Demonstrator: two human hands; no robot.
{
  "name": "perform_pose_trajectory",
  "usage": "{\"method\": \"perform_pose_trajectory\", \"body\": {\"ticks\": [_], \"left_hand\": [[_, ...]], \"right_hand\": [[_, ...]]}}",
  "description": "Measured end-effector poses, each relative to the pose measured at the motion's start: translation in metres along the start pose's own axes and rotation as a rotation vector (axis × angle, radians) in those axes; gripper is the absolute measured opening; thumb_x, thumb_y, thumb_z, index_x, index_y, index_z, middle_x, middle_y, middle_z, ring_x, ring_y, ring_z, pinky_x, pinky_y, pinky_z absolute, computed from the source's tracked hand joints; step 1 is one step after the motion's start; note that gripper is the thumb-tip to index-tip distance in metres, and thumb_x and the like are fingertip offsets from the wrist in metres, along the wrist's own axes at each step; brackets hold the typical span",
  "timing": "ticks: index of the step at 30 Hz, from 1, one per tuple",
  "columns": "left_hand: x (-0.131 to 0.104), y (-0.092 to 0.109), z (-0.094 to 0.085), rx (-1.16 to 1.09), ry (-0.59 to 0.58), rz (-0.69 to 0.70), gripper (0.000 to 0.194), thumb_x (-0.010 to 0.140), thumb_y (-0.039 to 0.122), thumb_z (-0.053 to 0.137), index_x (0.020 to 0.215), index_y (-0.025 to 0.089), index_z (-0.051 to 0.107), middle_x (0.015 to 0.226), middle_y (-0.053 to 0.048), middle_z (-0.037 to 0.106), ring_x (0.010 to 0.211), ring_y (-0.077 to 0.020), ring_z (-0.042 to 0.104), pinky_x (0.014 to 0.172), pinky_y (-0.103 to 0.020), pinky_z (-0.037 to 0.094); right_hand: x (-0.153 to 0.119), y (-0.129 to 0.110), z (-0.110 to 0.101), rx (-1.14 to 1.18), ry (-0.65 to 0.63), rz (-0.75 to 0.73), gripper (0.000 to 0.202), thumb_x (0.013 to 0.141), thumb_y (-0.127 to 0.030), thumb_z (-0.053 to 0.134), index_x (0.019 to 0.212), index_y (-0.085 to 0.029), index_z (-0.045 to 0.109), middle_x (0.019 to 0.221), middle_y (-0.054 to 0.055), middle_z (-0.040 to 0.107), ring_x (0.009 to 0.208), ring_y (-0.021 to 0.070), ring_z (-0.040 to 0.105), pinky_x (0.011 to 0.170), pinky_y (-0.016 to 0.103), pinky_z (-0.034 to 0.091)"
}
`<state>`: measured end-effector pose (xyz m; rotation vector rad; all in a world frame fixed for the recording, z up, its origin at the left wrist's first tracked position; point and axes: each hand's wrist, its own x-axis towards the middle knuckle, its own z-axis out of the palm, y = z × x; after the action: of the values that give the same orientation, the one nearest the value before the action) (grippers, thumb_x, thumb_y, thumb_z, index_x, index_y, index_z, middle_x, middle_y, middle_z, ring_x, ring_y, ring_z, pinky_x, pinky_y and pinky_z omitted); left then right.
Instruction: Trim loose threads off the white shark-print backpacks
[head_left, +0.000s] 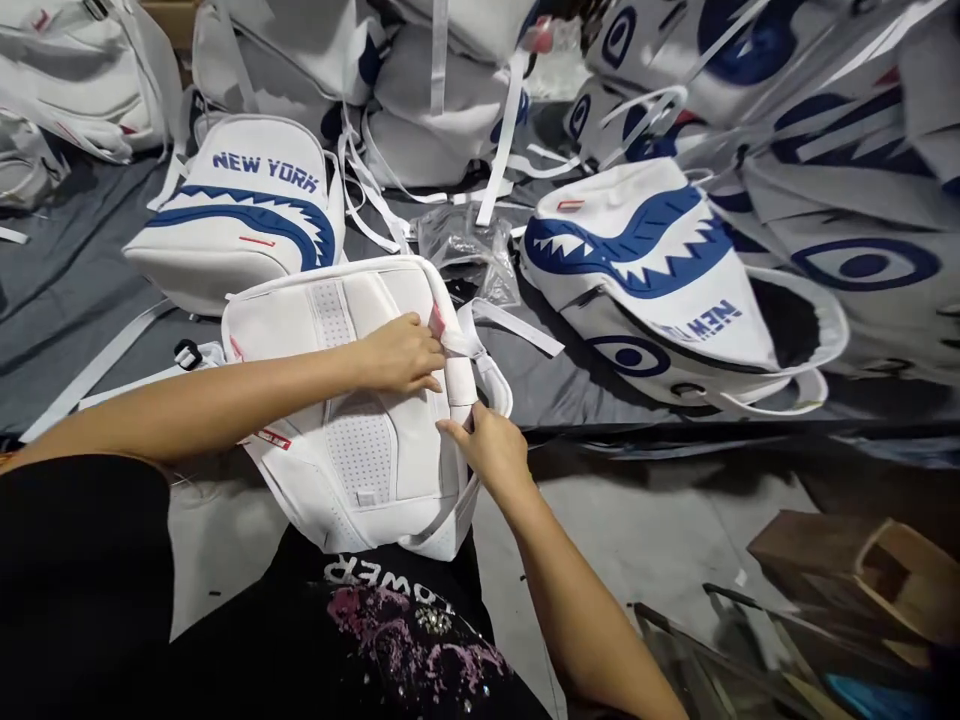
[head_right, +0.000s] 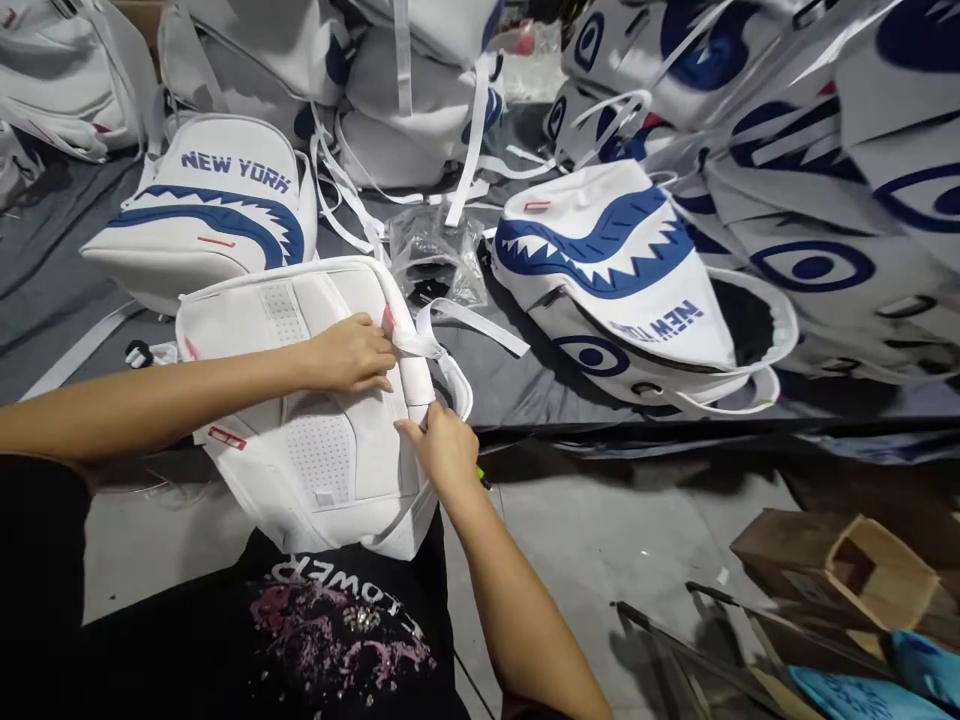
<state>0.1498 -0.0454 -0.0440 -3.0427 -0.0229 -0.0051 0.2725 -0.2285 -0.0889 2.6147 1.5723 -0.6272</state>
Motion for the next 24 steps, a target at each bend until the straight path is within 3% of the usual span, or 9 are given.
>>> {"method": "perform_pose_trajectory", "body": {"ticks": [3,8,12,15,18,21,24], "left_hand": [[-0.011,-0.016,-0.011,0.029,-0.02,-0.025,0.05,0.097,0.06,0.044,0.078,0.02,0.067,0.08,-0.005,0.069,0.091,-0.0237,0.059,0.097,-0.043,0.038],[-0.03,-0.039,-0.03,-0.099,-0.039,-0.105,0.043,0.093,0.06,0.052,0.082,0.022,0.067,0.088,-0.001,0.065,0.129,-0.0256,0.05,0.121,-0.05,0.024],[-0.028,-0.027,-0.03,-0.178,0.005,-0.173,0.049,0.091,0.06,0.055,0.083,0.014,0.068,0.122,0.0,0.062,0.147,-0.0303,0.035,0.121,-0.059,0.017],[-0.019,-0.023,-0.033,-0.16,0.0,-0.161,0.048,0.089,0.057,0.059,0.082,0.01,0.069,0.139,-0.001,0.057,0.149,-0.0323,0.033,0.12,-0.063,0.016],[-0.016,-0.04,-0.048,-0.073,0.006,-0.171,0.047,0.089,0.054,0.06,0.082,0.009,0.072,0.14,0.0,0.057,0.149,-0.0316,0.033,0.121,-0.06,0.016],[-0.022,-0.067,-0.063,0.054,0.016,-0.211,0.064,0.094,0.062,0.039,0.095,0.006,0.071,0.146,0.002,0.047,0.153,-0.0319,0.022,0.118,-0.064,0.012],[-0.031,-0.069,-0.059,0.116,0.055,-0.215,0.068,0.092,0.067,0.041,0.1,0.007,0.071,0.149,0.001,0.044,0.152,-0.0349,0.022,0.116,-0.068,0.014]], "right_hand": [[0.005,0.004,0.004,-0.005,-0.005,-0.052,0.036,0.099,-0.052,0.053,0.102,-0.019,0.065,0.095,0.012,0.076,0.092,0.028,0.071,0.063,0.031,0.037],[-0.003,0.007,0.007,-0.003,0.005,-0.108,0.029,0.1,-0.045,0.054,0.096,-0.019,0.065,0.092,0.01,0.076,0.085,0.0273,0.07,0.059,0.032,0.026],[-0.012,0.011,0.008,0.023,-0.007,-0.112,0.027,0.099,-0.043,0.056,0.09,-0.02,0.063,0.089,0.01,0.075,0.081,0.0261,0.068,0.06,0.032,0.024],[-0.015,0.013,0.01,0.05,-0.009,-0.09,0.027,0.099,-0.044,0.056,0.089,-0.02,0.063,0.089,0.01,0.075,0.08,0.0257,0.067,0.06,0.031,0.024],[-0.013,0.012,0.013,0.065,-0.003,-0.081,0.026,0.099,-0.043,0.057,0.09,-0.019,0.063,0.089,0.01,0.075,0.08,0.0255,0.066,0.06,0.031,0.023],[-0.01,0.012,0.014,0.082,0.011,-0.089,0.027,0.099,-0.043,0.057,0.089,-0.019,0.063,0.089,0.01,0.075,0.08,0.0254,0.067,0.06,0.032,0.024],[-0.012,0.019,0.009,0.144,-0.01,-0.08,0.024,0.095,-0.04,0.062,0.086,-0.018,0.063,0.082,0.009,0.072,0.078,0.0253,0.066,0.06,0.032,0.029]]}}
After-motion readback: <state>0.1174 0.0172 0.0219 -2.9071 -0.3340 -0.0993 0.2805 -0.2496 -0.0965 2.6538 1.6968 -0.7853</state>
